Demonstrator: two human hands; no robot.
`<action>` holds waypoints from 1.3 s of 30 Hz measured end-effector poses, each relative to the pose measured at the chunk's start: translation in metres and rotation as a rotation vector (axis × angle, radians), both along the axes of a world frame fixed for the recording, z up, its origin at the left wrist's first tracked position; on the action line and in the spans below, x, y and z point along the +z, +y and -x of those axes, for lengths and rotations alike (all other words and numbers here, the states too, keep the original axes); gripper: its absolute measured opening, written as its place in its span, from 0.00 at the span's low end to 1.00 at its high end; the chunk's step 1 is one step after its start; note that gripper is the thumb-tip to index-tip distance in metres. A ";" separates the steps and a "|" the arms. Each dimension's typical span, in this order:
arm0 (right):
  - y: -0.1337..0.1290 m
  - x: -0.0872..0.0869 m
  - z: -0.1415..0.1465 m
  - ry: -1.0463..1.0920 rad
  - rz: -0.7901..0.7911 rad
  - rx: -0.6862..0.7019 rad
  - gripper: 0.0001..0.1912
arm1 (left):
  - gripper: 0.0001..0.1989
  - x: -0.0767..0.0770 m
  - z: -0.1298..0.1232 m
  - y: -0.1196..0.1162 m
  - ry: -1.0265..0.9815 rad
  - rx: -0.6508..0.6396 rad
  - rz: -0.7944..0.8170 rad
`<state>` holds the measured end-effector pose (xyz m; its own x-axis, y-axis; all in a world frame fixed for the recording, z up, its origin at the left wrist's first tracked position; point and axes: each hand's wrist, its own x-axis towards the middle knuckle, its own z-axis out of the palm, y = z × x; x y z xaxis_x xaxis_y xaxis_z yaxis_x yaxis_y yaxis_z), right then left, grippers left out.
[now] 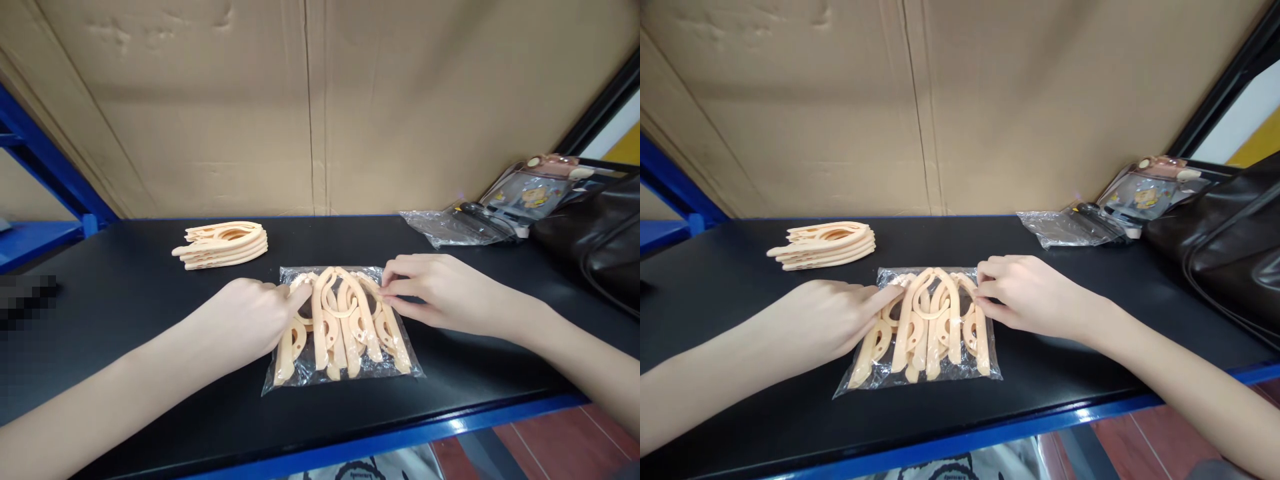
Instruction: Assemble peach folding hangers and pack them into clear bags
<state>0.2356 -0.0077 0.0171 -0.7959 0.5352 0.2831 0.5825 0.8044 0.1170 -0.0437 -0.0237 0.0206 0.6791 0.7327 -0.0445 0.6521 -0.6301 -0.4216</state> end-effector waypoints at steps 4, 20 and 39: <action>0.001 0.000 0.001 -0.007 0.076 -0.032 0.16 | 0.11 -0.001 0.004 0.001 0.006 0.008 -0.023; 0.004 -0.003 0.006 0.058 0.283 -0.093 0.09 | 0.11 -0.008 0.012 0.005 -0.196 -0.211 -0.231; 0.006 -0.001 0.001 -0.001 0.188 0.028 0.15 | 0.16 -0.010 0.014 0.006 -0.225 -0.192 -0.190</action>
<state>0.2344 -0.0014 0.0161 -0.8115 0.5562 0.1791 0.5595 0.8280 -0.0360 -0.0574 -0.0172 0.0105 0.7827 0.5712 0.2471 0.6192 -0.6745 -0.4020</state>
